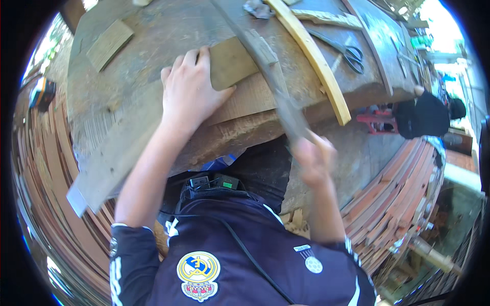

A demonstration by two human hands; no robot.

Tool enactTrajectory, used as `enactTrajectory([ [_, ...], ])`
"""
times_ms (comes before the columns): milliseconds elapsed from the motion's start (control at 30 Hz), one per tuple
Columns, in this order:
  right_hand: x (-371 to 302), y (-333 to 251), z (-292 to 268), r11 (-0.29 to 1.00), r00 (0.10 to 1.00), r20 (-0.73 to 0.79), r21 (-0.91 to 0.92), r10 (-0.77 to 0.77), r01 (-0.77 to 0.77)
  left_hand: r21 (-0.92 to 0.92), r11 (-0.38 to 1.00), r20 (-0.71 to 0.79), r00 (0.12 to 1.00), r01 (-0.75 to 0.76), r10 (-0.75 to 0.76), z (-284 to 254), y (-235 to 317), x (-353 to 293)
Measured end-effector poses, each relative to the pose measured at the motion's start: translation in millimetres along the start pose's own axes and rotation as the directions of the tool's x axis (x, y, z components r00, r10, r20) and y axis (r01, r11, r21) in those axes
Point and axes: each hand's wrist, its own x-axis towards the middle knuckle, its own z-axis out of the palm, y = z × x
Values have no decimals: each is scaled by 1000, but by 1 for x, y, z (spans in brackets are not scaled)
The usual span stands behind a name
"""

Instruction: Use a hand saw to cut a piece of wood on a workbench.

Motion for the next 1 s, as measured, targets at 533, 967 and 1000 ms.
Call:
enactTrajectory([
  [533, -5, 16, -28, 816, 769, 344, 15, 538, -578, 48, 999, -89, 996, -3, 7, 0, -9, 0],
  [967, -19, 17, -88, 484, 811, 488, 651, 322, -584, -25, 998, -78, 995, 63, -65, 4, -22, 3],
  [1000, -30, 16, -97, 484, 818, 484, 661, 309, -574, -23, 1000, -142, 990, -15, 11, 10, -22, 1],
])
